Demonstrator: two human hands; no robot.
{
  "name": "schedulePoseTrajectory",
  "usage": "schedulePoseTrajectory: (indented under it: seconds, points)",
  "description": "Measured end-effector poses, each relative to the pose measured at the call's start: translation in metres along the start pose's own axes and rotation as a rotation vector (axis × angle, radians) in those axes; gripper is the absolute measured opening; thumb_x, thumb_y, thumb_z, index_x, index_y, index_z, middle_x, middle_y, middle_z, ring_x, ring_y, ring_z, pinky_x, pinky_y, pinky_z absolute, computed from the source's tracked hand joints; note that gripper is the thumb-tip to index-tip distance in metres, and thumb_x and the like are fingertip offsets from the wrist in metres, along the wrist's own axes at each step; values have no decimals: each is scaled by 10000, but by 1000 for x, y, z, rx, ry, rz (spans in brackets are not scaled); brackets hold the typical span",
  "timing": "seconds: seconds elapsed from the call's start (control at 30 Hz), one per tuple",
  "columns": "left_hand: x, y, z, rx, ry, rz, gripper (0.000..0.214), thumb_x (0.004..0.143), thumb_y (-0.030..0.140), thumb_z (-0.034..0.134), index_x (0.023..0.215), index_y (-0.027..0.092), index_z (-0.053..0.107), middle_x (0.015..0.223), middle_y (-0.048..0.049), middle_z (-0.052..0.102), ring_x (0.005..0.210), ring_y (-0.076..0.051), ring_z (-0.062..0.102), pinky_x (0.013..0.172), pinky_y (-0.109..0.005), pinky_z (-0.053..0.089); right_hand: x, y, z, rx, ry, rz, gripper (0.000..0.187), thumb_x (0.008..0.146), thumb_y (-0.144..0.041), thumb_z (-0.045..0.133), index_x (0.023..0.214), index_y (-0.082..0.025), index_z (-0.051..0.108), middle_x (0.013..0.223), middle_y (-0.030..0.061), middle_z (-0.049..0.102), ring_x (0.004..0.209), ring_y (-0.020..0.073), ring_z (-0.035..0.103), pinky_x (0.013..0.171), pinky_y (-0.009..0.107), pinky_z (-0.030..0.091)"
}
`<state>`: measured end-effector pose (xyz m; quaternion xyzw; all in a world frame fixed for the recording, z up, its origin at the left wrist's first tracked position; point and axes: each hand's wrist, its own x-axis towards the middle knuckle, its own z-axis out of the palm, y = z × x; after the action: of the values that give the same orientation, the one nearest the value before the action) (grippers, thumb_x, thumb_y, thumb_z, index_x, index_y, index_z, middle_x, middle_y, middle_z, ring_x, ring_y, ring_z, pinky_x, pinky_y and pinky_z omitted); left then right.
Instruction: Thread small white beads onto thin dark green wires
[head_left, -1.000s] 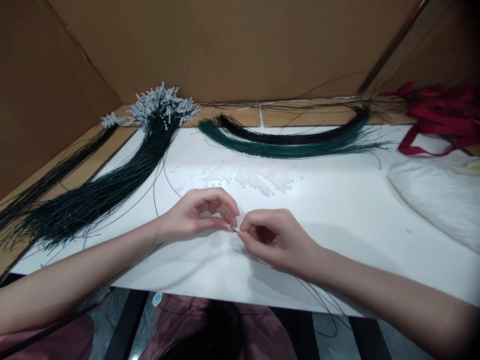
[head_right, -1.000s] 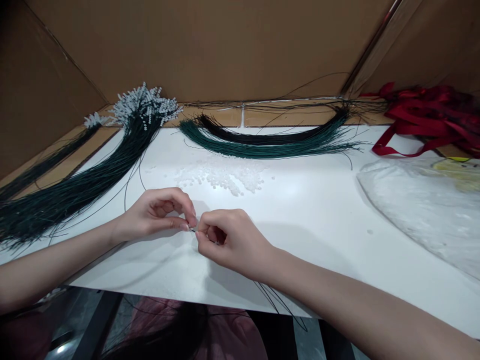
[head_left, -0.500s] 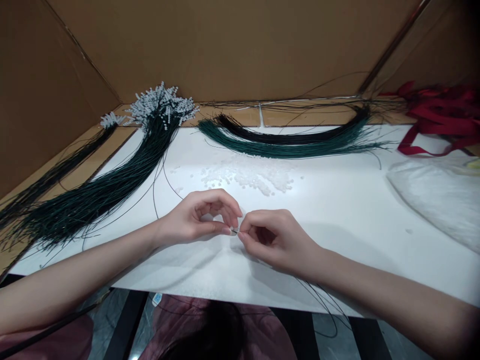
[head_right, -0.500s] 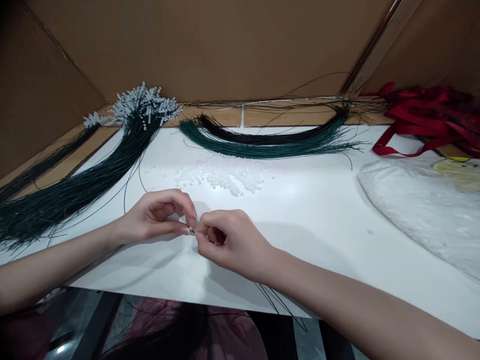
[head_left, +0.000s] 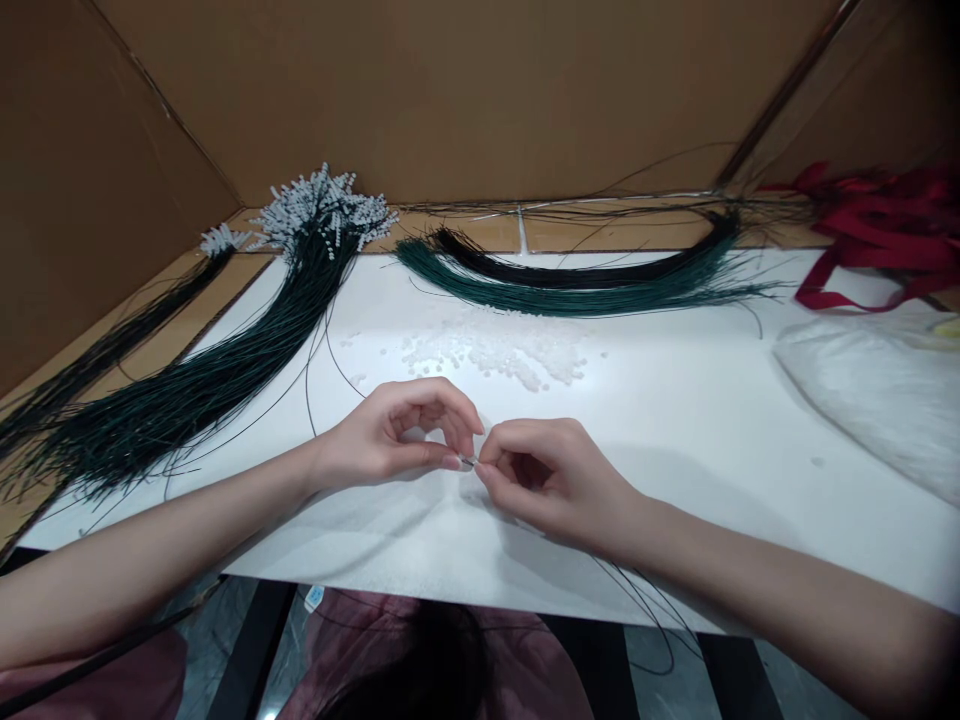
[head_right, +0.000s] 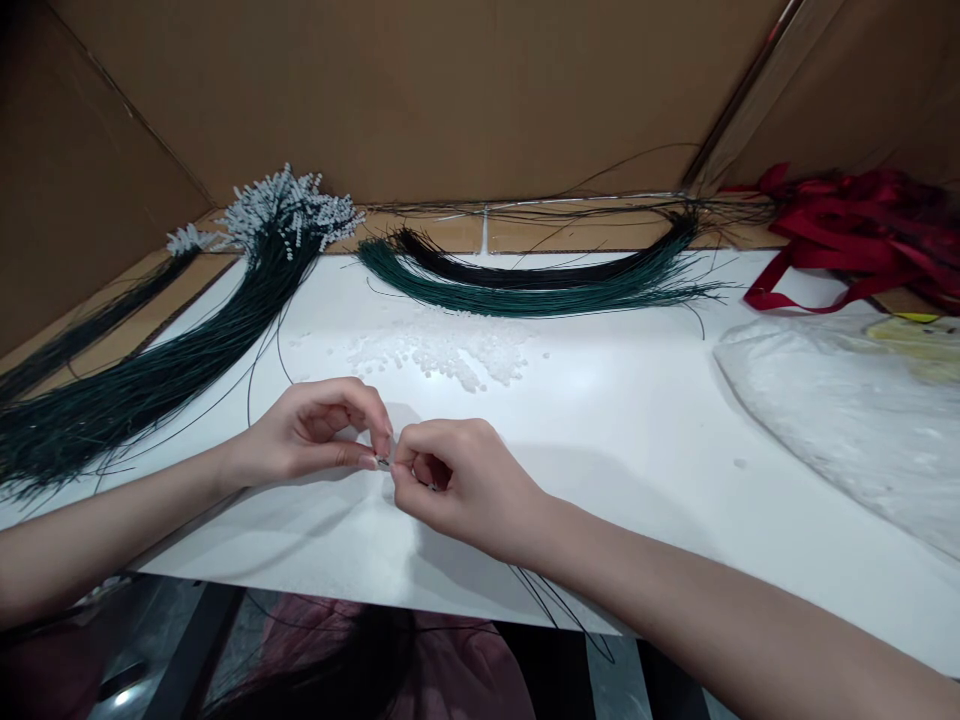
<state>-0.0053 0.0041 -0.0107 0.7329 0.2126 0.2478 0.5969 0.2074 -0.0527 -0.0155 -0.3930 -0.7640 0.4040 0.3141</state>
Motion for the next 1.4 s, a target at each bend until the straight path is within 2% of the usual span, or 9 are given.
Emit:
schedulePoseTrajectory:
  seconds: [1.07,1.4]
  points:
    - [0,3,2,37,-32,-32,220,812,49,677,1006,141,628,869,-42,666,826,-123,649,766,-230,534,-1,3,1,-54,-15,-43,113,786,-97,563,685,-131,599,569,-61,440,510,36,363,504,160,299]
    - [-1,2,2,31,-55,-30,236,820,37,663,1025,145,618,884,-39,659,842,-118,640,782,-225,532,1,2,1,-38,-16,-45,131,774,-81,565,653,-131,565,562,-65,421,504,33,351,504,160,293]
